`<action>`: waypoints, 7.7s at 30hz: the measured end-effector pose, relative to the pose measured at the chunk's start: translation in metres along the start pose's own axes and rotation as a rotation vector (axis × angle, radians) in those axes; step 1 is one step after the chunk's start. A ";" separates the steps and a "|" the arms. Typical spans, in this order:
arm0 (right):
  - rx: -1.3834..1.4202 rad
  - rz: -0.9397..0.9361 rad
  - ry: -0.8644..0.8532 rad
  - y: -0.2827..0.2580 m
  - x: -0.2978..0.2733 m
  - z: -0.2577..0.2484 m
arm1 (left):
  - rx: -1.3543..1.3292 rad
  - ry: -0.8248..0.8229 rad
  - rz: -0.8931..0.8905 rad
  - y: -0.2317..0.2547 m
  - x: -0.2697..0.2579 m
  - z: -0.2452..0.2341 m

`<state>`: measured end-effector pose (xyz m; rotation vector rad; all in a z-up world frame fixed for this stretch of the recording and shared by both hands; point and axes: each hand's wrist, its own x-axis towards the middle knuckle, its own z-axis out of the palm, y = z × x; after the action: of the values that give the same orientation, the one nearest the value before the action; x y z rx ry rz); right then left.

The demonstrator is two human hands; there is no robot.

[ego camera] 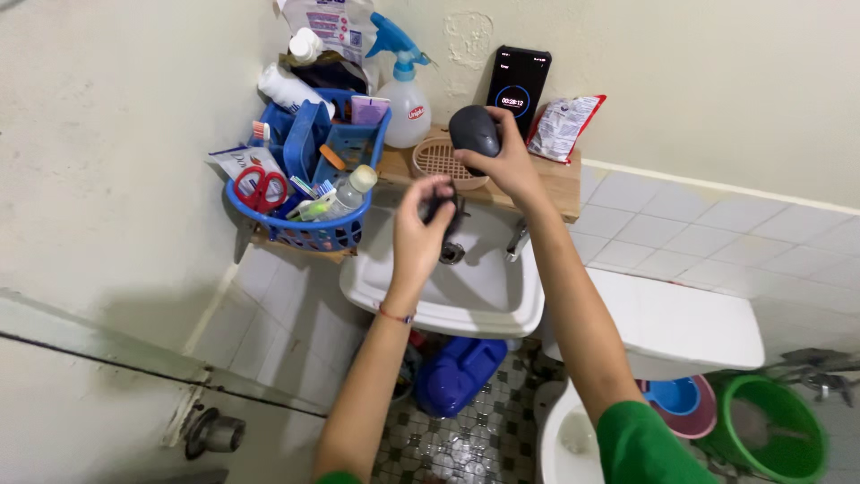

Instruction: The person washes their hands using a ladle and water from a green bucket, then pours water from a blue scoop into the toilet bowl. They open a sachet of cleaning powder and pour it into the toilet, then organize items on a shelf above the sink. The person rinses a pink plastic basket in the green bucket and places it on the shelf. They pour liquid from a white bottle into the toilet and place it back. Finally, they rinse two black sponges in the green bucket and place them on the shelf.

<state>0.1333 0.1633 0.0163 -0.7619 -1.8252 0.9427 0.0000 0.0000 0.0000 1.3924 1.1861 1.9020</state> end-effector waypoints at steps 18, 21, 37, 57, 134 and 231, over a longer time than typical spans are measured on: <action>-0.047 0.218 0.104 -0.004 -0.060 -0.049 | 0.219 0.394 0.106 -0.185 0.099 0.039; -0.128 0.194 0.102 0.006 -0.053 -0.040 | 0.726 0.191 -0.111 -0.172 0.082 0.031; -0.605 -0.194 0.175 0.043 -0.005 0.025 | 0.833 0.120 0.157 -0.089 0.066 0.009; -0.697 0.039 0.207 0.037 -0.025 0.027 | 0.785 -0.091 0.364 -0.098 0.053 -0.014; 0.429 0.898 0.515 0.799 -0.827 -0.780 | 0.300 -0.364 -0.449 -0.634 -0.713 0.939; -0.514 0.255 0.203 0.522 -0.377 -0.496 | -0.296 0.818 -0.652 -0.325 -0.314 0.542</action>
<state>0.7902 0.2688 -0.4510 -1.3809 -1.8328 0.5197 0.5837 0.1047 -0.3823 -0.0112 1.3844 2.0392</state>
